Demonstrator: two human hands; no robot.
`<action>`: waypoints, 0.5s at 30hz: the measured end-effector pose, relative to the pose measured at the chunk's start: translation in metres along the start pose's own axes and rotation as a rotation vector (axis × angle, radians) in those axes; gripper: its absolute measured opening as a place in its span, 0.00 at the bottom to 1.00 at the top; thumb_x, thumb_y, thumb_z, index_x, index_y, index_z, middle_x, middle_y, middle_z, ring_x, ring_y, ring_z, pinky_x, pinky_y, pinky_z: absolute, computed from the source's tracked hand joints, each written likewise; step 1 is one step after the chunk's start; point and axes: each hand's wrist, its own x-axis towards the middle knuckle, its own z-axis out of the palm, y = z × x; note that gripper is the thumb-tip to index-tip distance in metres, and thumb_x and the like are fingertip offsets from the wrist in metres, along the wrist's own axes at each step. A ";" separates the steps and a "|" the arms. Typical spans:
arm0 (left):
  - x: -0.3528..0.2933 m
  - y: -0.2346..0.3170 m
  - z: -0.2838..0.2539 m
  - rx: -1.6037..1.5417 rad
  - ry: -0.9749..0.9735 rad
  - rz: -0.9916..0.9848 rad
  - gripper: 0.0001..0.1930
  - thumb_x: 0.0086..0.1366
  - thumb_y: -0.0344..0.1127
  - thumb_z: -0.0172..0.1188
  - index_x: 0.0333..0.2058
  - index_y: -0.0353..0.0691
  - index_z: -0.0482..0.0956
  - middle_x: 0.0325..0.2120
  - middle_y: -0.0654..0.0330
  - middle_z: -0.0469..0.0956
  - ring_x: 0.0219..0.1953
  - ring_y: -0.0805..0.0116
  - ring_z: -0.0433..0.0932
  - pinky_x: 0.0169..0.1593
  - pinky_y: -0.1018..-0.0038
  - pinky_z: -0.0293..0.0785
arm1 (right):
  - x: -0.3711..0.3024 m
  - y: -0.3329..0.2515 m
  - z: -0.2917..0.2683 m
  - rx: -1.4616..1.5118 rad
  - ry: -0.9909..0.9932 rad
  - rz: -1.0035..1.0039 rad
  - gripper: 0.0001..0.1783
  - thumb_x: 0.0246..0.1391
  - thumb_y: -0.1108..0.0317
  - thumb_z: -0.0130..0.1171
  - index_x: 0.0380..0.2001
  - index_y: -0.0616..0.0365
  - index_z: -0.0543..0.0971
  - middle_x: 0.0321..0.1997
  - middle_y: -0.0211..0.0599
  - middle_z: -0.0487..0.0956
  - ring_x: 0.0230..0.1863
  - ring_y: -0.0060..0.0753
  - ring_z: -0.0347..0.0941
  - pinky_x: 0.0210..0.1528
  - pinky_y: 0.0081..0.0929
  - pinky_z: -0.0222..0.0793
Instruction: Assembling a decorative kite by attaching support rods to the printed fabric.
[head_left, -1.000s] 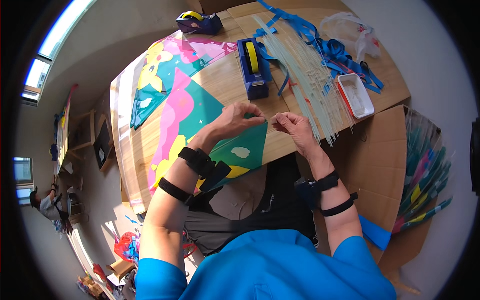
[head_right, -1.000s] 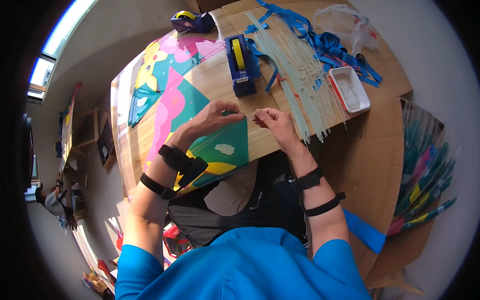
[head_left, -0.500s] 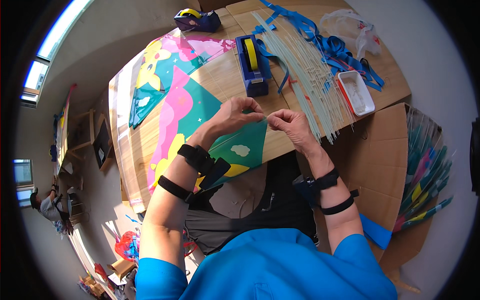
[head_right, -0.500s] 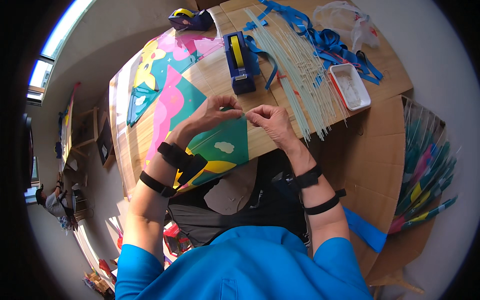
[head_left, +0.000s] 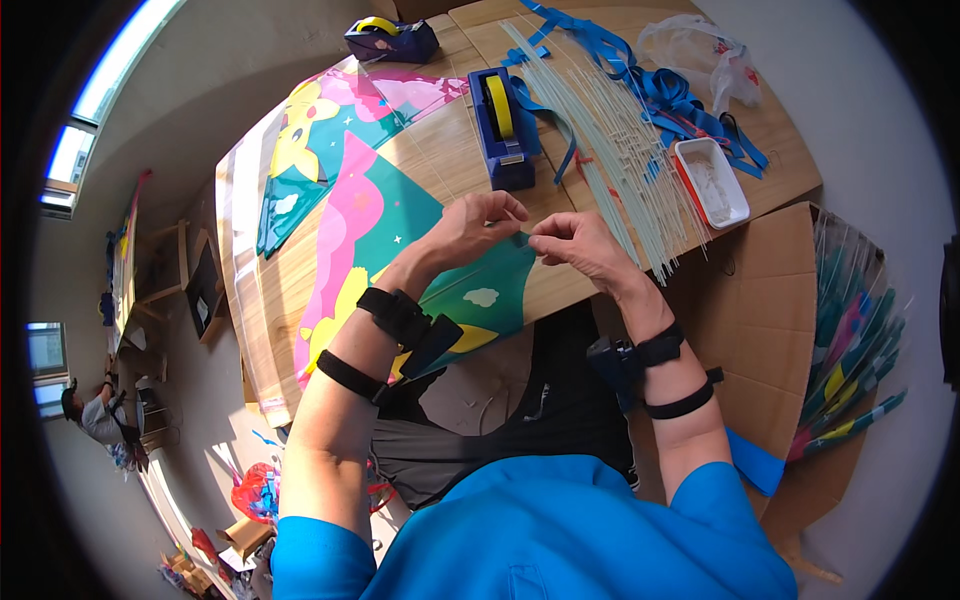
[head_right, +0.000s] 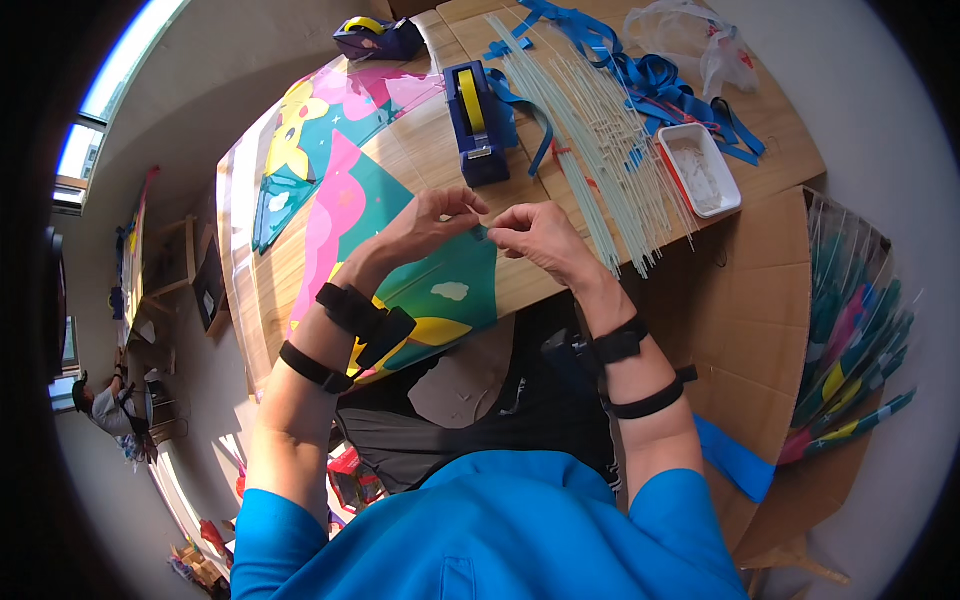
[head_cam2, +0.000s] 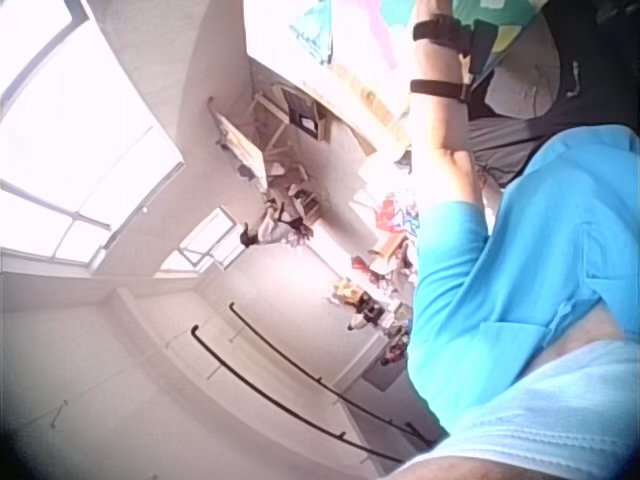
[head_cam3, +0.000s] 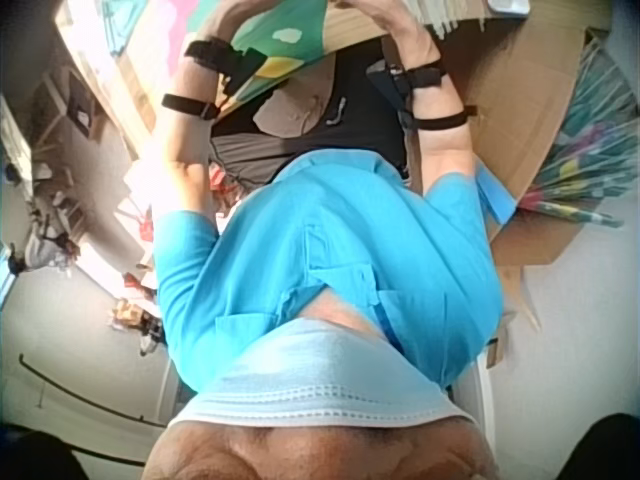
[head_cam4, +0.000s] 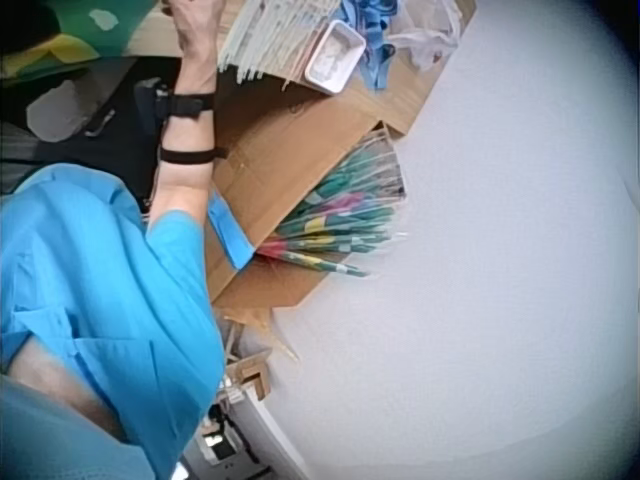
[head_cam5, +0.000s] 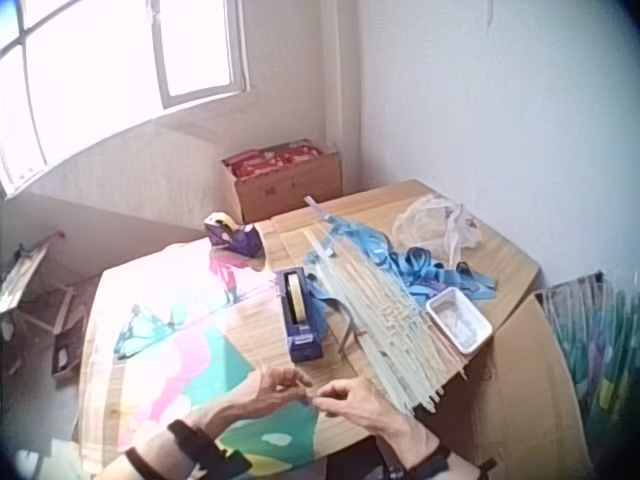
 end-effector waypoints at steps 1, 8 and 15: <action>0.000 0.001 0.000 0.024 0.001 -0.030 0.13 0.60 0.35 0.61 0.43 0.37 0.79 0.32 0.59 0.81 0.35 0.73 0.78 0.41 0.75 0.73 | 0.001 0.000 0.001 -0.075 0.012 -0.012 0.11 0.51 0.68 0.65 0.32 0.66 0.82 0.27 0.31 0.80 0.30 0.21 0.75 0.33 0.17 0.71; -0.006 0.007 0.003 0.146 -0.017 -0.008 0.19 0.59 0.36 0.65 0.48 0.35 0.76 0.34 0.60 0.80 0.38 0.74 0.78 0.41 0.76 0.74 | 0.004 0.013 0.003 -0.094 0.039 -0.083 0.13 0.52 0.66 0.64 0.34 0.68 0.81 0.29 0.35 0.82 0.29 0.22 0.76 0.34 0.21 0.72; -0.004 0.021 0.004 0.263 0.003 -0.084 0.14 0.58 0.40 0.66 0.40 0.39 0.82 0.32 0.59 0.80 0.37 0.70 0.79 0.42 0.73 0.75 | 0.001 0.032 0.005 0.128 0.097 -0.098 0.12 0.55 0.66 0.63 0.32 0.68 0.81 0.27 0.34 0.81 0.28 0.19 0.74 0.35 0.20 0.71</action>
